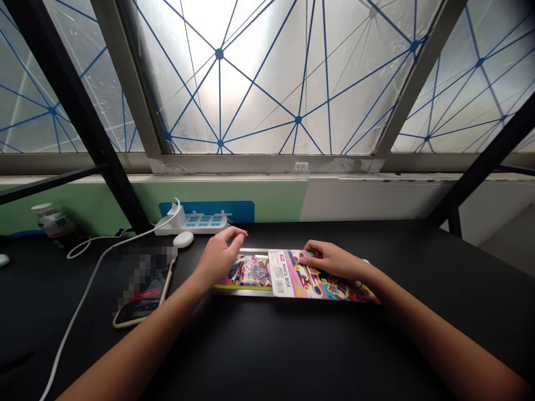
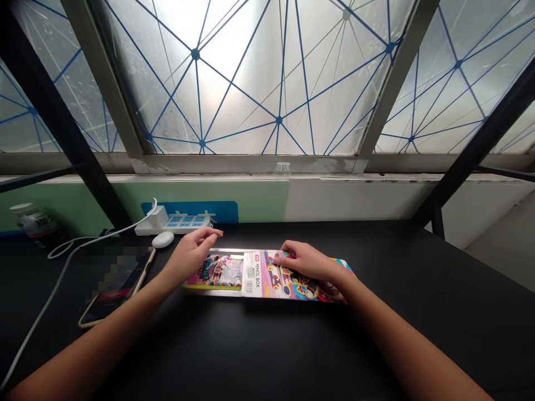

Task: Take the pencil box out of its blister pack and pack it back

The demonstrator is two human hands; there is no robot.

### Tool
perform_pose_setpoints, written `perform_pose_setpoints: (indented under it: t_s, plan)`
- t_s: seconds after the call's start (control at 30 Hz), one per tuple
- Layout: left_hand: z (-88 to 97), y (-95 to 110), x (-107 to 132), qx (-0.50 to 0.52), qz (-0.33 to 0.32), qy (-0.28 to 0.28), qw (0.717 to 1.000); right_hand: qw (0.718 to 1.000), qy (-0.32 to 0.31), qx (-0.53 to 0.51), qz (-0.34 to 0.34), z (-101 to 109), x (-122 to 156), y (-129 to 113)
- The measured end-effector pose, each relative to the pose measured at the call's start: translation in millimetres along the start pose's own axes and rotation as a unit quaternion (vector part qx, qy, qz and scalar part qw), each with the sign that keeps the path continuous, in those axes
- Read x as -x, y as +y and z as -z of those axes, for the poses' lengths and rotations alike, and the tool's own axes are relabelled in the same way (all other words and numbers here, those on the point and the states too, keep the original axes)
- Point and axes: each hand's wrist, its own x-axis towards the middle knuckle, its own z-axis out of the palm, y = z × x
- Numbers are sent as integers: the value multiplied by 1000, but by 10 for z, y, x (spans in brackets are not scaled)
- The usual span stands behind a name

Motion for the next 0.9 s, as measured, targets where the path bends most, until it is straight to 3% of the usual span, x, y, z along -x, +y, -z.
perform_pose_setpoints:
  t_s: [0.13,0.3,0.43,0.53,0.67,0.8,0.9]
  plan:
    - [4,-126,-74,54,43,23,997,995,-89,-29,-25,237,70,126]
    - [-173,-80,37,146,66,57,985,998,-55,13,-30,382,83,297]
    - [-226,-43,67,197,58,103,973,999,-33,14,-1,272,13,221]
    - [-234,-71,49,222,47,130,965,998,-44,22,25,104,-114,-12]
    - [-239,-112,32,206,36,129,969,992,-72,80,68,-154,-352,-518]
    - [-201,-99,23,126,13,103,987,976,-88,151,132,-379,-533,-1054]
    - [-161,-74,42,28,-30,57,998,969,-67,182,152,-427,-545,-1230]
